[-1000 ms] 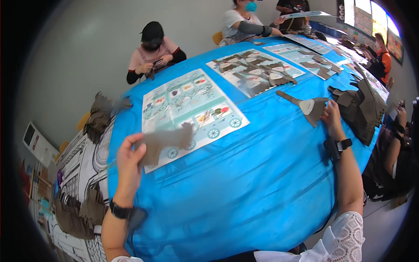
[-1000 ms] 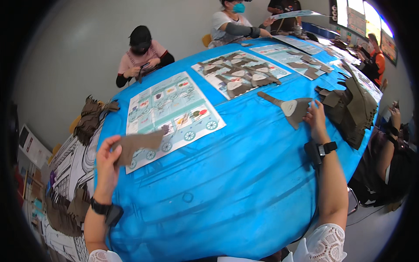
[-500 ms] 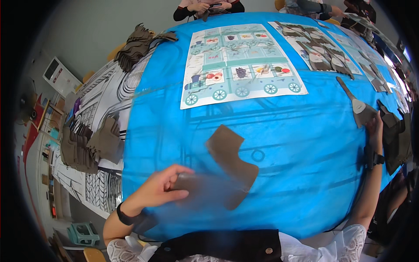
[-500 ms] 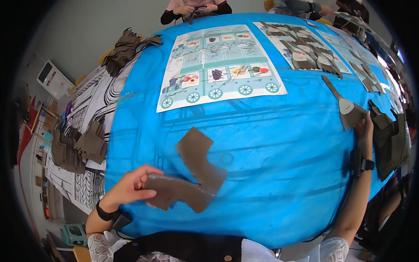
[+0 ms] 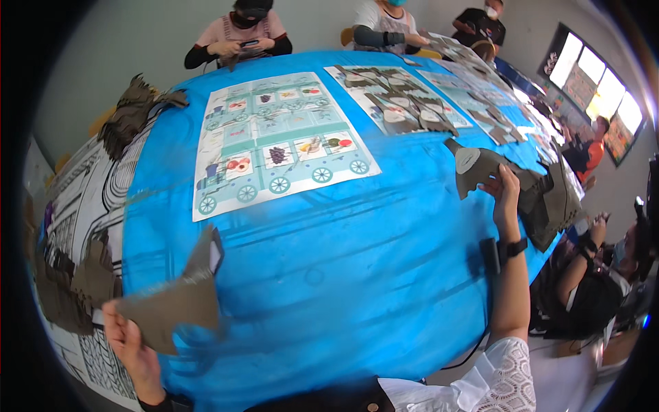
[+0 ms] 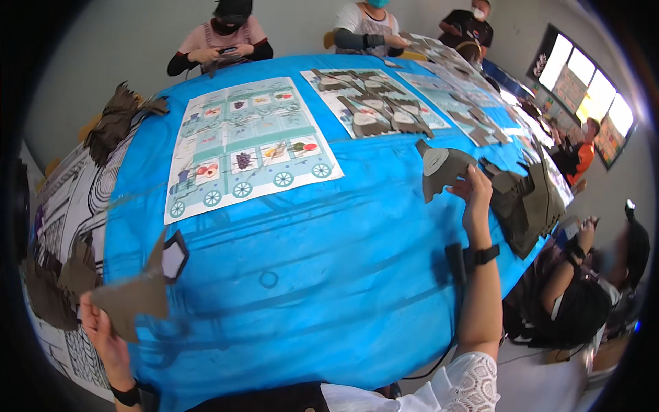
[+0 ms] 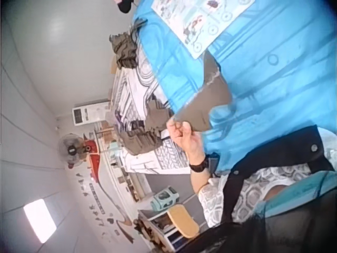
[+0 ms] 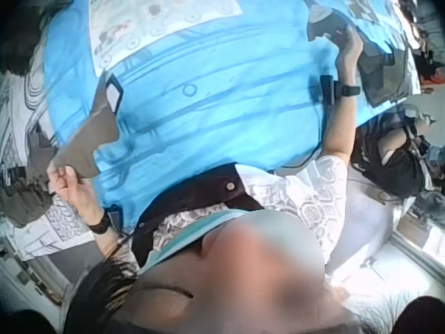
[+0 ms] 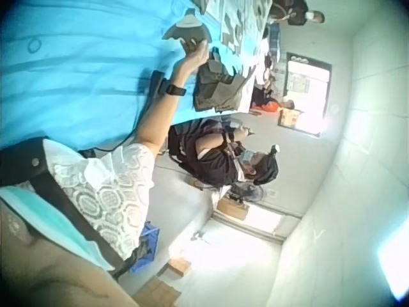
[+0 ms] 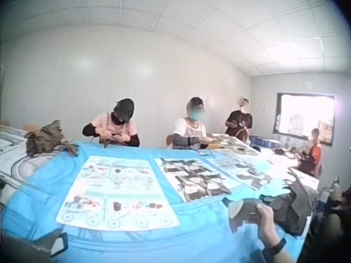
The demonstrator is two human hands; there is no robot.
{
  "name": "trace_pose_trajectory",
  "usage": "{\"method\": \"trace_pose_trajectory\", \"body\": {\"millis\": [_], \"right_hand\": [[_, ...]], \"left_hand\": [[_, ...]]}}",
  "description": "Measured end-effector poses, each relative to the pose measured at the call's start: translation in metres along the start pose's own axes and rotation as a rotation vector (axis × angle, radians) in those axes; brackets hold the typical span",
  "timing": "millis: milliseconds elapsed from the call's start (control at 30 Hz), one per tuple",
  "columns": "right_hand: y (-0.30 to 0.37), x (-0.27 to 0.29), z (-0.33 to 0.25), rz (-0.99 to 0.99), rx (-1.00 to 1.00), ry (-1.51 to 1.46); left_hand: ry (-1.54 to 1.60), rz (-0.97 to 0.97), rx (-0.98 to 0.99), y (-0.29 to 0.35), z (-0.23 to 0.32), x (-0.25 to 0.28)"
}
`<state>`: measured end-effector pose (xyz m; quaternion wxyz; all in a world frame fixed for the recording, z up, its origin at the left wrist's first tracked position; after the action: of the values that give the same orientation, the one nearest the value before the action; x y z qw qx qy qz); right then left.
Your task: Assembling and inspecting shoe upper components at a manufacturing table.
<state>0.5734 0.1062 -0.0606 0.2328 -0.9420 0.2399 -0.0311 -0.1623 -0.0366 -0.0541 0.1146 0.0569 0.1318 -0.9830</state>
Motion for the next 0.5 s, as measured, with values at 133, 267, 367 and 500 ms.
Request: {"method": "trace_pose_trajectory", "body": {"millis": [133, 267, 367, 500], "right_hand": [[0.035, -0.083, -0.054, -0.187, 0.048, -0.189], [0.102, -0.178, -0.078, -0.331, -0.218, -0.46], [0.184, -0.229, -0.061, -0.523, -0.618, -0.592], [0.266, -0.228, -0.033, -0.833, -1.05, -0.441]], "left_hand": [[0.072, 0.183, -0.114, -0.008, 0.024, 0.019], [0.096, 0.203, -0.258, -0.003, 0.038, 0.031], [0.126, 0.272, -0.304, 0.008, 0.045, 0.049], [0.069, 0.236, -0.253, 0.009, 0.05, 0.038]]}}
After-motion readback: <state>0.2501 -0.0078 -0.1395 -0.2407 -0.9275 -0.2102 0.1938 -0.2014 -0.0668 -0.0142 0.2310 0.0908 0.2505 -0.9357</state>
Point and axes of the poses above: each hand's wrist, its own y-axis away from the middle knuckle, its own x-axis out of the back of the hand, z = x × y, the point moved 8 cm from there along -y, towards the middle knuckle, and after that the axes turned 6 degrees about x, right-handed, at the moved point
